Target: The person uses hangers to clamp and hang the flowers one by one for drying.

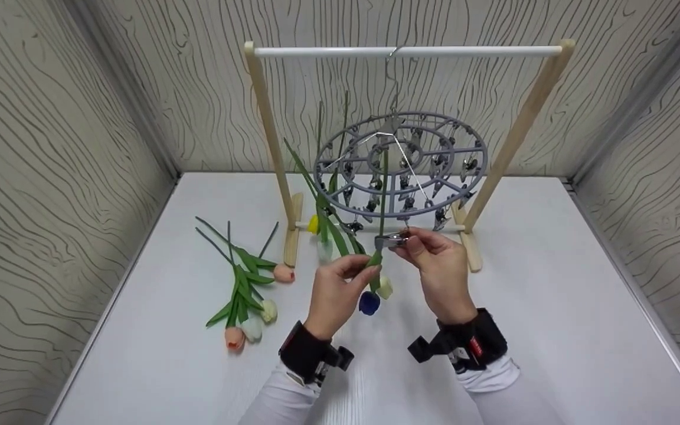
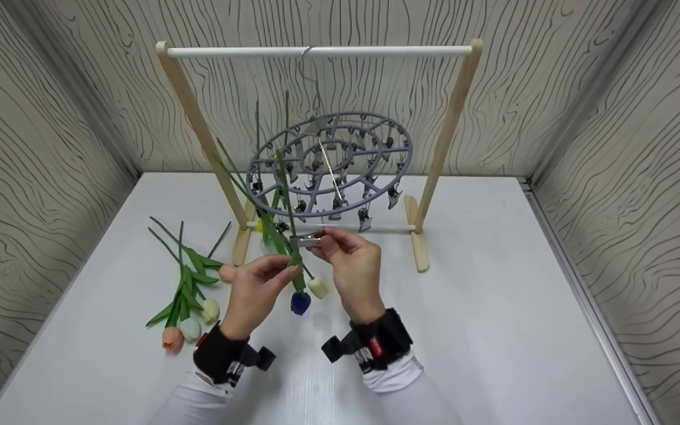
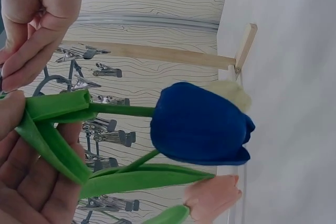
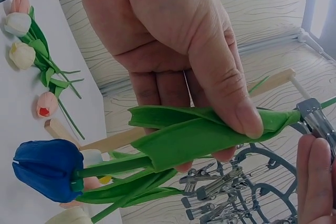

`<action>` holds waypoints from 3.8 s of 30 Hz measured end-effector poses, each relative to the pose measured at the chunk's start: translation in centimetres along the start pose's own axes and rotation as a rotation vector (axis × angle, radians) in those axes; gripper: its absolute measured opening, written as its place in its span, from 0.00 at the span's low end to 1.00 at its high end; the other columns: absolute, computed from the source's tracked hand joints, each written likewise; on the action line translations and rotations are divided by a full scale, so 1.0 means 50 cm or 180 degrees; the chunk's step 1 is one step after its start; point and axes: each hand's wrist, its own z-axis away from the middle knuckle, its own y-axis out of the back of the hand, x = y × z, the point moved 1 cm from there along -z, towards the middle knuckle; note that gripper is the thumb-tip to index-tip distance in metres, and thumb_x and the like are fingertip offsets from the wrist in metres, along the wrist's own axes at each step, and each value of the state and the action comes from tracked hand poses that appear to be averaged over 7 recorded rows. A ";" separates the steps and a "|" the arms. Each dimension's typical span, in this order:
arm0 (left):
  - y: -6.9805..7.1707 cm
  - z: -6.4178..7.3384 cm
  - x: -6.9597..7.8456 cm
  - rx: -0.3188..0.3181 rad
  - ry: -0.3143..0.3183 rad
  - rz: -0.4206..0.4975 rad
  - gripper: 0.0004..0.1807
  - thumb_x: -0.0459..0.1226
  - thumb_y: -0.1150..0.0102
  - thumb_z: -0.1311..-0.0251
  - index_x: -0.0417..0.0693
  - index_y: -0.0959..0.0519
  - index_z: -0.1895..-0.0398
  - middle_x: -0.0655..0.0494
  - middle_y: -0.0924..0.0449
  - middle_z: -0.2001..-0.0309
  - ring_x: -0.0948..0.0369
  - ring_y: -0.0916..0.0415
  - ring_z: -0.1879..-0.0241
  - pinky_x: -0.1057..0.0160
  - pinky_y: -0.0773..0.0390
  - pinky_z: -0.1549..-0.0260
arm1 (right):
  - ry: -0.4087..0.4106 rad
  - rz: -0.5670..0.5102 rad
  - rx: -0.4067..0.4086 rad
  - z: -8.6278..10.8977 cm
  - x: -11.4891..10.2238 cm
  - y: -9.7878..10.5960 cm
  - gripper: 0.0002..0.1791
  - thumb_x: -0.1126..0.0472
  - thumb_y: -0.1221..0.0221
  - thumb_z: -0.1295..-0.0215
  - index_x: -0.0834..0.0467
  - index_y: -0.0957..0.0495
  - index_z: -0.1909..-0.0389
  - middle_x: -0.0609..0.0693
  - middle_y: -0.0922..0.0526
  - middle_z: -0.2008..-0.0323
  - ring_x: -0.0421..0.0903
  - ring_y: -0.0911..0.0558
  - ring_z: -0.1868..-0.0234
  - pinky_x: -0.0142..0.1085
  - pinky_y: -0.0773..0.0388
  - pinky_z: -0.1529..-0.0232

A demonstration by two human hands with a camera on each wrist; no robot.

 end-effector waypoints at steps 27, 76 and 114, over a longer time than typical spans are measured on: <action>0.001 -0.003 0.007 -0.0083 0.0046 0.0152 0.09 0.31 0.30 0.32 0.34 0.11 0.52 0.44 0.09 0.59 0.54 0.10 0.60 0.66 0.13 0.60 | -0.0085 0.0060 -0.0020 -0.002 -0.006 0.004 0.20 0.65 0.39 0.26 0.81 0.21 0.47 0.53 0.10 0.58 0.44 0.08 0.56 0.37 0.14 0.48; -0.003 -0.002 0.005 -0.0117 0.0012 0.0141 0.09 0.31 0.29 0.32 0.35 0.11 0.53 0.45 0.09 0.58 0.55 0.11 0.60 0.65 0.13 0.58 | -0.0165 -0.0015 0.0006 0.000 -0.005 0.005 0.15 0.70 0.41 0.23 0.79 0.20 0.46 0.56 0.11 0.57 0.46 0.08 0.56 0.38 0.15 0.47; -0.025 -0.045 -0.079 -0.0262 0.0477 -0.0185 0.10 0.33 0.29 0.31 0.39 0.13 0.50 0.51 0.11 0.58 0.60 0.15 0.60 0.62 0.14 0.58 | 0.0255 0.2087 -0.0130 -0.001 0.024 0.059 0.16 0.63 0.37 0.22 0.66 0.16 0.40 0.61 0.13 0.43 0.56 0.13 0.45 0.38 0.14 0.49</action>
